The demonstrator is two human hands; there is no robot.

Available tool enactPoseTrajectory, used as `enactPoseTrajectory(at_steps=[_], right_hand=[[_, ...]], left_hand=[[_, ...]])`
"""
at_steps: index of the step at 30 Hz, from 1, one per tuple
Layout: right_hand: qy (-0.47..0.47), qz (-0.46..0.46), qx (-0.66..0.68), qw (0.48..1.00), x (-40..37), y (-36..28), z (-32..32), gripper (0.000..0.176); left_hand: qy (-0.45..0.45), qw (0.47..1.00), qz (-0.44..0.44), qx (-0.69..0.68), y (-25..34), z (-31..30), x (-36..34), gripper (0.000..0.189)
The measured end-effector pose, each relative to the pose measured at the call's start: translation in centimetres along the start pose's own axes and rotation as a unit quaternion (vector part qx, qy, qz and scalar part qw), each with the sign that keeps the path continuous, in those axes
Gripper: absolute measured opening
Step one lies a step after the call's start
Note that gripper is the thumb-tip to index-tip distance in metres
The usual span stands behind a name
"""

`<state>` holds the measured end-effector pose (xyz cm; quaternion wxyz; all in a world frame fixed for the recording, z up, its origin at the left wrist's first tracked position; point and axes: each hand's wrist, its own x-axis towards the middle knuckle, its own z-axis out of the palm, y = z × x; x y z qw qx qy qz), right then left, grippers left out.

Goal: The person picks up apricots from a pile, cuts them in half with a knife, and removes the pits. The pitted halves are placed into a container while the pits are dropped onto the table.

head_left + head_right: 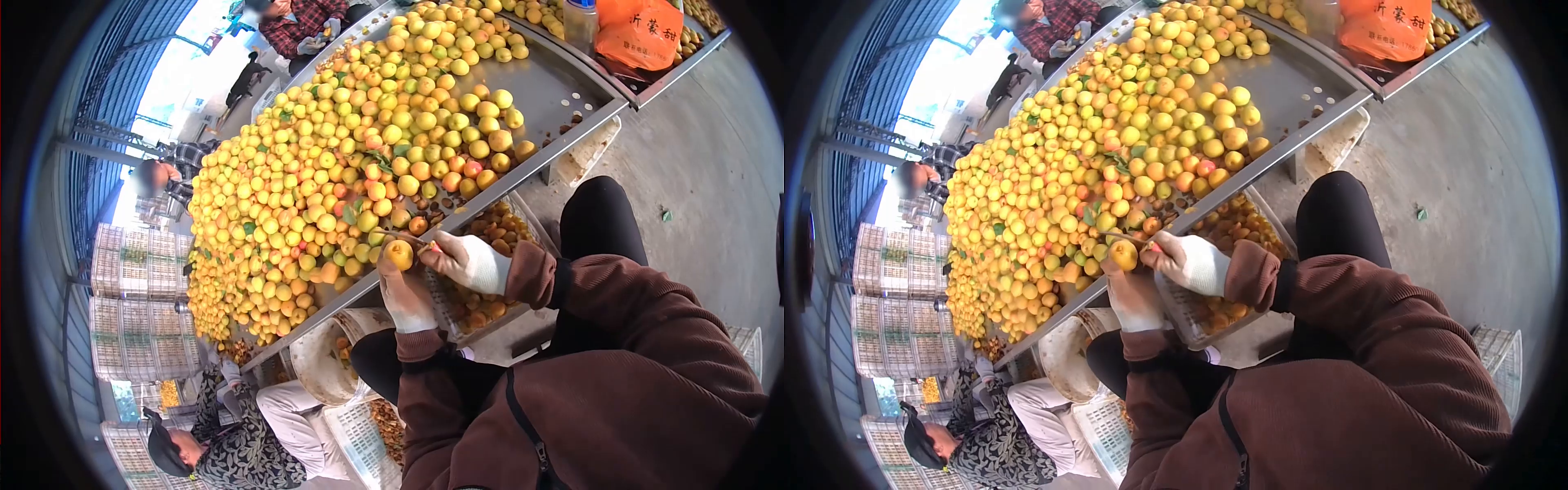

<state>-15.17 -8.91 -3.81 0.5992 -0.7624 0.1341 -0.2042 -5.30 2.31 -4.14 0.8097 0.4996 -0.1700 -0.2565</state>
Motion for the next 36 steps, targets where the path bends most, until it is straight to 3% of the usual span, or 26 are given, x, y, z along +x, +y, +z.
enactPoseTrajectory(at_steps=[2,6,8,12,15,17,20,21,22,24,25,30,32,34,36], right_hand=[[-0.005,-0.009,-0.011,1.0,-0.6,-0.3,0.4,0.036],[0.014,-0.008,-0.033,0.999,-1.0,0.7,1.0,0.036],[0.009,0.004,-0.052,0.999,-1.1,0.6,0.9,0.026],[0.005,0.032,-0.062,0.998,-1.4,-0.2,0.4,0.024],[0.028,0.0,-0.009,1.0,-1.1,1.2,0.8,0.028],[0.033,-0.012,-0.027,0.999,-0.7,2.0,1.1,0.023],[0.057,-0.092,-0.027,0.994,-0.7,1.7,1.4,0.024],[0.058,-0.086,-0.023,0.994,-1.0,0.9,1.2,0.024],[0.026,-0.046,-0.043,0.998,-1.0,0.1,0.7,0.025],[-0.006,-0.008,-0.064,0.998,-0.6,0.2,0.4,0.026],[0.005,-0.018,-0.075,0.997,-0.2,1.3,0.8,0.026],[0.012,-0.047,-0.168,0.985,-0.5,2.9,1.2,0.026],[0.001,-0.063,-0.124,0.99,0.1,3.7,1.3,0.027],[-0.015,-0.082,-0.079,0.993,0.4,4.0,1.6,0.029],[-0.054,-0.025,-0.024,0.998,0.2,2.3,0.8,0.03]], left_hand=[[-0.026,0.993,-0.033,-0.113,-0.3,0.2,-0.1,0.053],[0.017,0.991,-0.029,-0.129,-0.9,2.0,-0.9,0.056],[-0.005,0.995,-0.029,-0.098,-1.6,1.5,-0.9,0.066],[-0.003,0.993,-0.026,-0.118,-2.3,2.4,-0.5,0.067],[0.053,0.994,-0.001,-0.096,-1.7,4.1,-0.9,0.059],[0.018,0.99,0.075,0.116,-1.4,3.2,-0.5,0.049],[0.027,0.968,0.114,0.222,0.0,3.3,-0.5,0.044],[0.042,0.976,0.114,0.182,-0.1,3.0,0.0,0.047],[0.043,0.976,0.11,0.184,-0.4,2.9,-0.1,0.047],[0.054,0.997,-0.048,-0.032,-0.3,3.8,-0.2,0.054],[0.057,0.995,-0.084,-0.022,-0.7,3.6,0.1,0.065],[0.093,0.99,-0.106,0.013,-1.7,2.1,0.1,0.069],[0.023,0.996,-0.059,0.064,-1.3,0.9,0.3,0.066],[0.021,0.996,0.001,0.091,-0.7,-0.2,0.3,0.061],[-0.038,0.984,0.049,0.169,-0.2,-1.4,0.6,0.059]])
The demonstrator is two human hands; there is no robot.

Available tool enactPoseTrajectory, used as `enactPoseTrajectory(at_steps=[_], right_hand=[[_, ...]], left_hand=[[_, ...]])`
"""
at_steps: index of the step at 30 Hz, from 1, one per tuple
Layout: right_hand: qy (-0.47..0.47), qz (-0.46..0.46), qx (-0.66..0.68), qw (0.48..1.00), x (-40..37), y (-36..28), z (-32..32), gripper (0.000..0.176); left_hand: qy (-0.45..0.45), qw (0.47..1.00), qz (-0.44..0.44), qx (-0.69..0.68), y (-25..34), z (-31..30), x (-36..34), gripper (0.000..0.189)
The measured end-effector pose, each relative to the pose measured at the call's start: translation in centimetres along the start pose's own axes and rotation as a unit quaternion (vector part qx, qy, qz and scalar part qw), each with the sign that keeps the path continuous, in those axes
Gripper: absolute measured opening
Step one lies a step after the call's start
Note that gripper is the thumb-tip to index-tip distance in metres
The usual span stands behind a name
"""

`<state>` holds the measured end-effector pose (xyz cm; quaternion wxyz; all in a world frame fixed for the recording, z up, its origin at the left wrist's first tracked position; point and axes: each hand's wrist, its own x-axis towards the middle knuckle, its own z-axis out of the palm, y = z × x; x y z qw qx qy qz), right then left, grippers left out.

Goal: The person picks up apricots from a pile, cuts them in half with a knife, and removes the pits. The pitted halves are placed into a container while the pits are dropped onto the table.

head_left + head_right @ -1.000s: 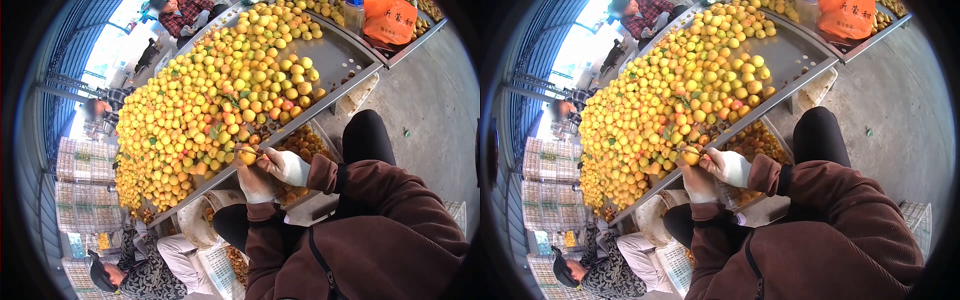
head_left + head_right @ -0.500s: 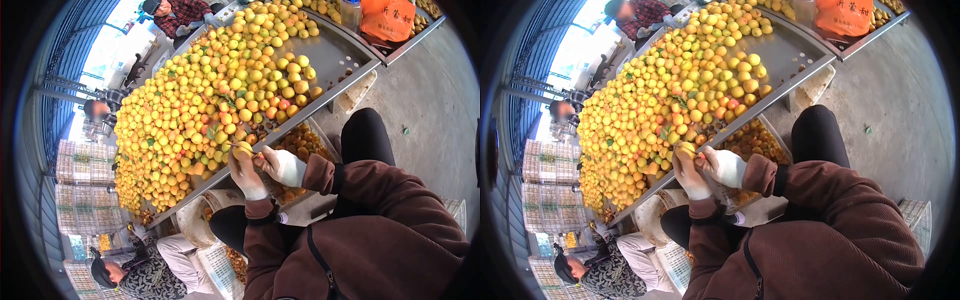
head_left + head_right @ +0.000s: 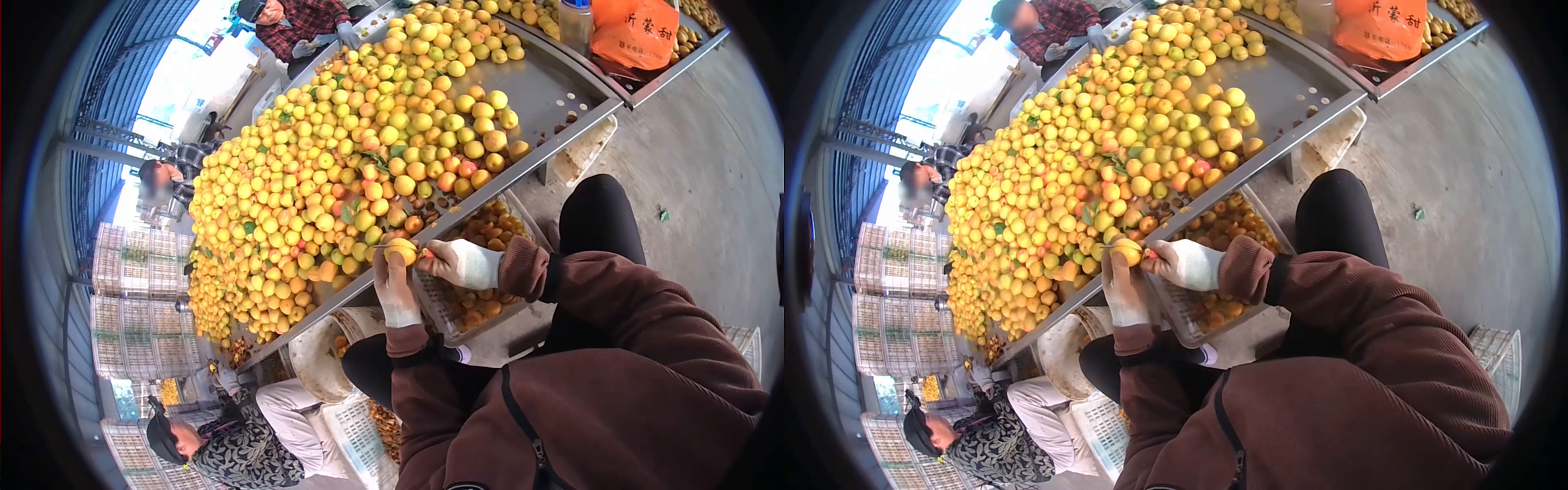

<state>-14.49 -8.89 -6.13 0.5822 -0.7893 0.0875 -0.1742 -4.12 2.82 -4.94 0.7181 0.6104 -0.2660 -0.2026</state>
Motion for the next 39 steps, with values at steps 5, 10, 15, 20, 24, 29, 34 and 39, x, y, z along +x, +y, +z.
enactPoseTrajectory(at_steps=[5,10,15,20,24,29,34,39], right_hand=[[-0.005,0.014,-0.005,1.0,-0.5,-1.8,0.0,0.035],[0.005,0.019,-0.039,0.999,-0.5,-1.5,-0.4,0.041],[-0.002,0.008,0.036,0.999,-0.8,-2.4,0.2,0.038],[0.036,0.025,0.022,0.999,-0.7,-1.7,-0.2,0.039],[0.06,-0.015,0.038,0.997,-0.1,-1.0,0.8,0.033],[0.046,-0.015,0.055,0.997,-0.5,-1.2,0.1,0.028],[0.036,-0.001,-0.019,0.999,-0.4,-0.4,0.8,0.034],[0.037,-0.02,-0.014,0.999,-0.2,0.5,1.3,0.033]], left_hand=[[0.009,0.947,-0.085,-0.309,1.1,3.1,-1.5,0.064],[0.008,0.996,-0.01,-0.085,-1.4,0.4,-0.9,0.052],[0.031,0.994,0.008,-0.103,1.8,2.5,-1.7,0.051],[0.053,0.966,-0.123,-0.223,-0.3,3.5,-0.8,0.062],[0.025,0.997,-0.028,0.067,1.9,2.6,-0.7,0.058],[0.07,0.977,-0.09,-0.178,2.7,5.3,-0.8,0.057],[0.043,0.981,-0.107,-0.159,1.2,2.6,0.3,0.062],[0.033,0.952,-0.124,-0.28,1.2,3.5,-0.4,0.056]])
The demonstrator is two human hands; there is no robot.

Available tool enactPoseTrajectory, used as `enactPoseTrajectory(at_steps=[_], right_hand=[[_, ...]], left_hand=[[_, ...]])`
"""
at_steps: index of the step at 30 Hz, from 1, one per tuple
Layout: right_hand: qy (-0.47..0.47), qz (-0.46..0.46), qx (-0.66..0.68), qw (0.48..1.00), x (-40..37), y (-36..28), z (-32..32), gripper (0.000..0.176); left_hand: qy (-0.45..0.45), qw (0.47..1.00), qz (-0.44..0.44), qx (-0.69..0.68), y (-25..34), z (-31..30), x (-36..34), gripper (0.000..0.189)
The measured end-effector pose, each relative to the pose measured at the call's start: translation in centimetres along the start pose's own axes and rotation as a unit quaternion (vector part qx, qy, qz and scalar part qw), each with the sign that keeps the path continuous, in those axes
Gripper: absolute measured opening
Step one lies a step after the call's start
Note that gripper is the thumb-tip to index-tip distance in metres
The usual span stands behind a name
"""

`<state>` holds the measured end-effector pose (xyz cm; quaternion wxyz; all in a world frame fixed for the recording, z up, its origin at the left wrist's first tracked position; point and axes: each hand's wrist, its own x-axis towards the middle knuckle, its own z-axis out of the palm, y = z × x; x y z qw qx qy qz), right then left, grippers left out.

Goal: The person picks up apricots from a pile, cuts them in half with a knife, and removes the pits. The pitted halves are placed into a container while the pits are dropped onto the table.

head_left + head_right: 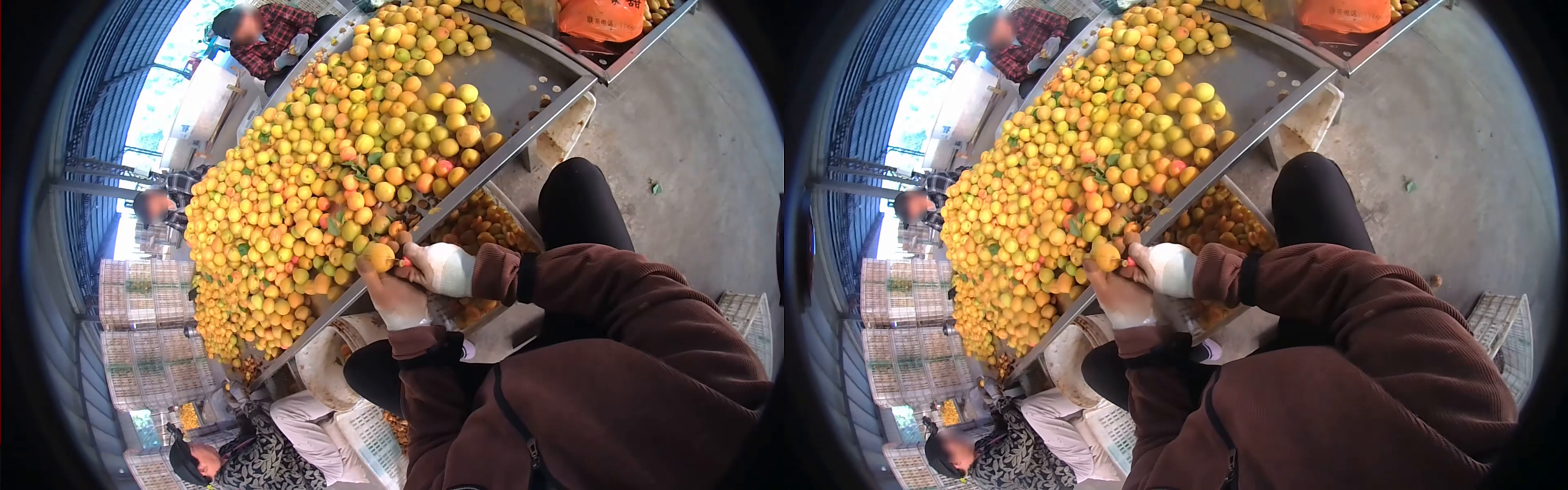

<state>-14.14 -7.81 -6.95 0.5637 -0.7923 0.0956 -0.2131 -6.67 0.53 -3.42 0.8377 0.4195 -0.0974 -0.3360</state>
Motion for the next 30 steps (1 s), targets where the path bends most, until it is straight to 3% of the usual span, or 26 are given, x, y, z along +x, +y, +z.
enactPoseTrajectory(at_steps=[3,5,7,9,10,11,12,13,16,18,19,20,21,22,24,28,30], right_hand=[[-0.013,-0.022,-0.01,1.0,-0.3,-1.3,-0.9,0.032],[-0.052,-0.026,-0.138,0.989,-0.5,-3.1,-2.2,0.032],[-0.056,0.001,-0.111,0.992,0.3,-2.9,-2.1,0.039],[0.146,-0.003,0.042,0.988,1.4,-1.8,-1.6,0.041],[0.111,-0.026,0.05,0.992,1.5,-2.8,-3.3,0.041],[0.083,0.098,0.104,0.986,1.7,-4.2,-4.5,0.042],[0.088,0.089,0.105,0.987,1.9,-3.6,-3.7,0.044],[0.096,0.077,0.106,0.987,1.9,-2.9,-3.2,0.046],[0.133,0.083,0.15,0.976,1.9,-3.0,-2.4,0.05],[0.154,0.103,0.171,0.968,2.3,-3.6,-2.4,0.049],[0.14,0.153,0.182,0.961,2.4,-3.8,-2.5,0.045],[0.126,0.204,0.191,0.952,2.5,-4.0,-2.5,0.041],[0.125,0.204,0.19,0.952,2.9,-3.5,-2.0,0.041],[0.143,0.221,0.215,0.941,3.5,-2.7,-1.1,0.04],[0.16,0.24,0.238,0.928,3.7,-2.6,-0.7,0.039],[0.169,0.214,0.19,0.943,3.2,-2.1,-0.3,0.034],[0.172,0.187,0.143,0.957,3.0,-2.6,-0.6,0.031]], left_hand=[[-0.028,0.998,0.039,0.037,0.1,-1.1,0.0,0.056],[-0.05,0.997,0.031,-0.04,0.9,-2.9,0.4,0.056],[-0.018,0.999,0.023,-0.027,1.9,-3.5,0.0,0.056],[0.009,1.0,0.0,-0.019,1.3,-3.2,-0.1,0.056],[0.001,0.995,0.019,0.098,0.6,-3.3,-0.2,0.058],[-0.01,0.976,0.038,0.215,-0.1,-3.3,-0.3,0.06],[-0.086,0.977,0.044,0.191,-0.3,-1.9,-1.0,0.061],[-0.1,0.954,0.092,0.266,-1.3,-1.7,-1.1,0.06],[-0.12,0.963,0.114,0.215,-1.0,0.1,-1.0,0.055],[-0.018,0.822,0.267,0.503,-0.8,0.5,-1.1,0.042],[-0.016,0.821,0.268,0.504,-0.9,0.1,-1.0,0.042],[0.029,0.861,0.226,0.454,-0.9,-0.2,-0.8,0.037],[0.073,0.896,0.183,0.399,-1.1,-0.3,-0.6,0.032],[0.074,0.896,0.182,0.398,-1.3,-0.5,-0.7,0.032],[0.044,0.791,0.257,0.554,-1.4,0.4,-1.2,0.039],[0.036,0.798,0.254,0.545,-3.1,-0.3,-0.7,0.038],[0.083,0.907,0.22,0.349,-4.4,-0.6,-0.1,0.028]])
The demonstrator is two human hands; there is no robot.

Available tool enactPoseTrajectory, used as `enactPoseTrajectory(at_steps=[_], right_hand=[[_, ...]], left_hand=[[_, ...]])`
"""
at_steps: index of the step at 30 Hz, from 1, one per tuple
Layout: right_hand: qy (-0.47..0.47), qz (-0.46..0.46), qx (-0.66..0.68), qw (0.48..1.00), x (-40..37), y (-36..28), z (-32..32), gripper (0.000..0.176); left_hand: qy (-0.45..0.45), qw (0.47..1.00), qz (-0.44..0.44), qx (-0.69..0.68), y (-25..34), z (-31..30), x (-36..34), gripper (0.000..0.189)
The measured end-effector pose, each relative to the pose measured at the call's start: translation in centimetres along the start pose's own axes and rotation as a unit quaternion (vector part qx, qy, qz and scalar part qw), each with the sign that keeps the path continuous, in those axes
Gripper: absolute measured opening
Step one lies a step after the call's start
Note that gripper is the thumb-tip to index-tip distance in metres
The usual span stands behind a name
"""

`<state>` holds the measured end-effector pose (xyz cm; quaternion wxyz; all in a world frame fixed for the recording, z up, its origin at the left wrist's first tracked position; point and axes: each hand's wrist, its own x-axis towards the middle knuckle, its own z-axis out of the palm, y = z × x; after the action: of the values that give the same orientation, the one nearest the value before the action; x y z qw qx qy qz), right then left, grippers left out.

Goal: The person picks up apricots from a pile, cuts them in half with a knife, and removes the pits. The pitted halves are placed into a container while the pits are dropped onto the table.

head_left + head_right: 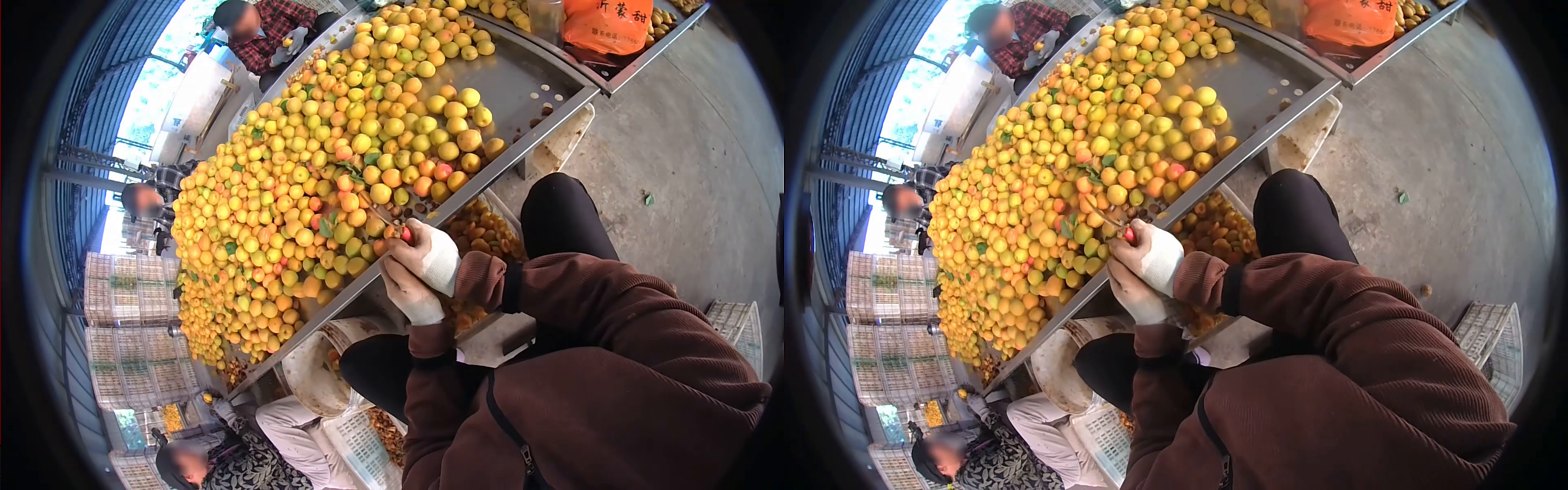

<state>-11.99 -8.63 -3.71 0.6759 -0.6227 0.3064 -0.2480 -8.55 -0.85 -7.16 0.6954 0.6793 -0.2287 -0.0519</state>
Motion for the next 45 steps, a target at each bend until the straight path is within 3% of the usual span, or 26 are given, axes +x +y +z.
enactPoseTrajectory(at_steps=[1,3,6,7,10,13,14,17,18,19,21,22,24,25,27,29,30,31,33,34,35,36,37,40,43,45], right_hand=[[0.0,-0.038,-0.06,0.997,-0.2,-0.2,-0.3,0.032],[0.002,-0.068,-0.119,0.99,-0.5,0.2,-0.2,0.032],[0.014,-0.171,-0.221,0.96,-0.7,1.3,0.2,0.023],[0.014,-0.167,-0.221,0.961,-0.8,1.5,0.3,0.023],[-0.042,-0.304,-0.275,0.911,-0.3,2.8,0.5,0.02],[-0.045,-0.263,-0.206,0.941,-0.5,3.5,0.4,0.019],[-0.035,-0.128,-0.117,0.984,-0.4,3.5,0.8,0.02],[-0.029,0.068,0.181,0.981,2.5,3.8,0.6,0.03],[-0.049,0.093,0.159,0.982,2.0,1.6,-0.9,0.033],[-0.068,0.117,0.134,0.982,1.3,-1.1,-2.6,0.035],[-0.062,0.082,0.148,0.984,1.0,-1.7,-2.8,0.037],[-0.065,0.094,0.125,0.986,1.2,-1.1,-2.7,0.036],[-0.074,0.097,0.126,0.984,1.2,-0.5,-2.8,0.035],[-0.078,0.094,0.125,0.985,1.3,0.1,-2.5,0.035],[-0.1,0.071,0.129,0.984,1.4,1.6,-1.6,0.036],[-0.122,0.099,0.095,0.983,0.5,1.4,-0.6,0.036],[-0.132,0.06,0.002,0.989,0.0,1.0,-0.5,0.036],[-0.139,0.02,-0.091,0.986,-0.1,0.5,-0.8,0.036],[-0.16,0.022,-0.071,0.984,0.4,0.2,-1.4,0.035],[-0.1,-0.01,0.011,0.995,1.4,0.8,-1.2,0.034],[-0.041,-0.041,0.093,0.994,1.9,1.2,-1.2,0.032],[-0.049,0.016,0.16,0.986,0.9,-2.0,-2.4,0.029],[0.0,0.005,0.217,0.976,1.3,-2.9,-2.4,0.027],[-0.053,0.037,0.343,0.937,1.6,-4.7,-4.4,0.027],[-0.058,-0.022,0.287,0.956,0.5,-5.7,-3.8,0.028],[-0.052,0.002,0.275,0.96,0.0,-5.8,-3.4,0.024]], left_hand=[[0.0,1.0,-0.002,0.001,-0.5,-0.2,0.0,0.028],[0.018,0.988,-0.127,-0.085,-0.4,-0.3,-0.1,0.039],[0.048,0.926,-0.308,-0.212,-0.2,-0.3,-0.4,0.057],[0.048,0.925,-0.312,-0.211,-0.1,-0.5,-0.5,0.057],[-0.035,0.917,-0.307,-0.253,0.3,-1.5,-0.9,0.046],[-0.114,0.9,-0.3,-0.295,0.5,-2.8,-1.3,0.036],[-0.109,0.901,-0.3,-0.294,0.2,-3.6,-1.2,0.036],[-0.163,0.962,-0.213,0.053,-1.5,-6.3,-0.5,0.038],[-0.062,0.938,-0.326,-0.096,1.5,-4.1,-0.6,0.035],[-0.058,0.939,-0.325,-0.1,1.5,-4.2,-0.3,0.035],[-0.035,0.892,-0.427,-0.146,1.4,-4.4,0.3,0.046],[-0.033,0.892,-0.425,-0.152,-0.4,-4.7,0.5,0.046],[-0.079,0.961,-0.264,-0.033,-3.8,-5.1,0.9,0.059],[-0.076,0.962,-0.261,-0.034,-3.8,-5.4,0.8,0.059],[-0.143,0.902,-0.399,-0.077,1.3,-4.9,0.4,0.065],[-0.121,0.89,-0.364,-0.248,2.2,-2.1,-0.7,0.062],[0.012,0.858,-0.384,-0.34,0.9,-0.3,0.1,0.059],[0.011,0.858,-0.382,-0.344,0.4,-0.7,-0.1,0.059],[-0.095,0.877,-0.361,-0.301,0.5,-1.7,-1.1,0.054],[-0.108,0.892,-0.331,-0.289,0.6,-1.9,-1.2,0.048],[-0.106,0.891,-0.328,-0.296,1.1,-2.0,-1.0,0.048],[-0.087,0.9,-0.34,-0.26,1.8,-1.9,-0.8,0.047],[-0.068,0.907,-0.352,-0.223,2.6,-1.7,-0.7,0.047],[-0.063,0.917,-0.33,-0.215,3.8,-0.5,-1.2,0.043],[-0.128,0.917,-0.312,-0.215,1.2,-0.6,-1.2,0.039],[-0.164,0.914,-0.301,-0.218,0.7,-0.4,-1.2,0.037]])
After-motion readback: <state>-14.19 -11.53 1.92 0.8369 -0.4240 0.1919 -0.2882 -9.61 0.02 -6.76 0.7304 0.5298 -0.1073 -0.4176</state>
